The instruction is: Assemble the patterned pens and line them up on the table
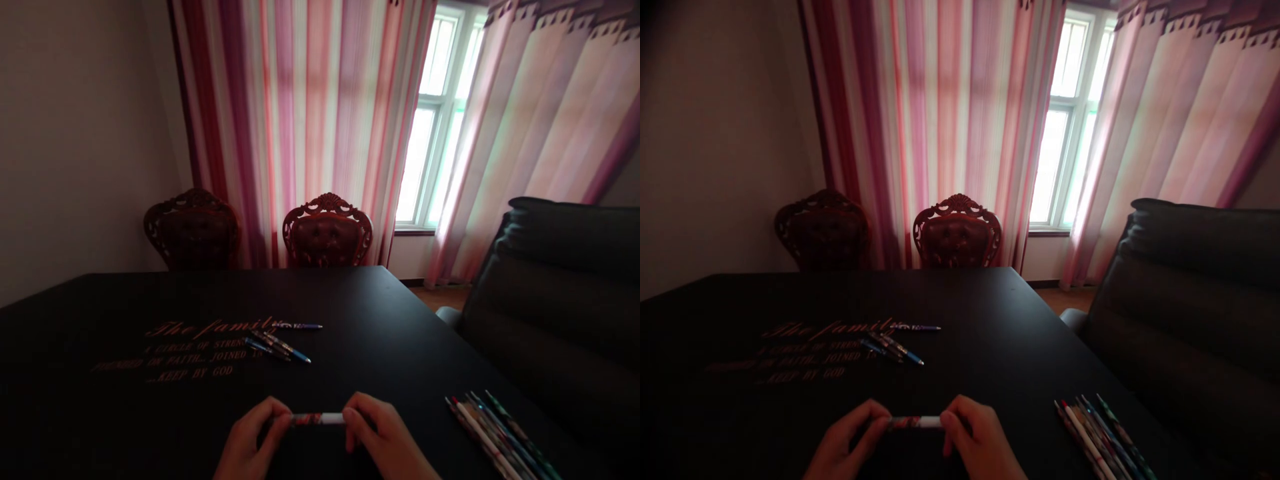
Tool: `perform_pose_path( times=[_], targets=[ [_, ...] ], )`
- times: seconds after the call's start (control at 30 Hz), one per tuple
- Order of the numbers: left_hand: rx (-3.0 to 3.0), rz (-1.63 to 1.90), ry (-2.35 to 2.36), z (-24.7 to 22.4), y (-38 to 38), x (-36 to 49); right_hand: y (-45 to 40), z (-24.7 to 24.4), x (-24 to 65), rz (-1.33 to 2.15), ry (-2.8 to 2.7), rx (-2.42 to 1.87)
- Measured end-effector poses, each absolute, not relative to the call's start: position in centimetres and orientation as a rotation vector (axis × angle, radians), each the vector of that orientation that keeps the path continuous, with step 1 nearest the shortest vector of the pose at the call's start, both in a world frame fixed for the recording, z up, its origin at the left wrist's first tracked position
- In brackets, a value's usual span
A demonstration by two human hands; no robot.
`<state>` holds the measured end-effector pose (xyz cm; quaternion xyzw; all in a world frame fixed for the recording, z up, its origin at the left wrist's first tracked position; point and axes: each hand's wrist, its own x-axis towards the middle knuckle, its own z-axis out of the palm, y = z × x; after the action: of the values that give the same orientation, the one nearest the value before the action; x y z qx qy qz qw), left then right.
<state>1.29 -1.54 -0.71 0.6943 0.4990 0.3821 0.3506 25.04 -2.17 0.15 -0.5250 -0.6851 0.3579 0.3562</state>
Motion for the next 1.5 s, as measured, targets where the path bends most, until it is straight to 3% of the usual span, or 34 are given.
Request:
perform_pose_path(
  times=[0.67, 0.93, 1.13, 1.5],
  targets=[
    [1.81, 0.994, 1.272, -0.6, -1.6, 1.6, -2.4, -0.1, 25.1, 1.121, -1.651, -1.32],
    [1.742, 0.932, 1.302, -0.6, -1.4, 1.6, -1.8, -0.2, 25.8, 1.005, -1.637, -1.322],
    [1.727, 0.938, 1.312, -0.7, -1.4, 1.7, -1.9, -0.6, 25.3, 1.212, -1.608, -1.299],
    [1.746, 1.018, 1.455, -0.4, -0.4, 0.5, -0.7, 0.1, 27.9, 1.018, -1.496, -1.273]
  ],
)
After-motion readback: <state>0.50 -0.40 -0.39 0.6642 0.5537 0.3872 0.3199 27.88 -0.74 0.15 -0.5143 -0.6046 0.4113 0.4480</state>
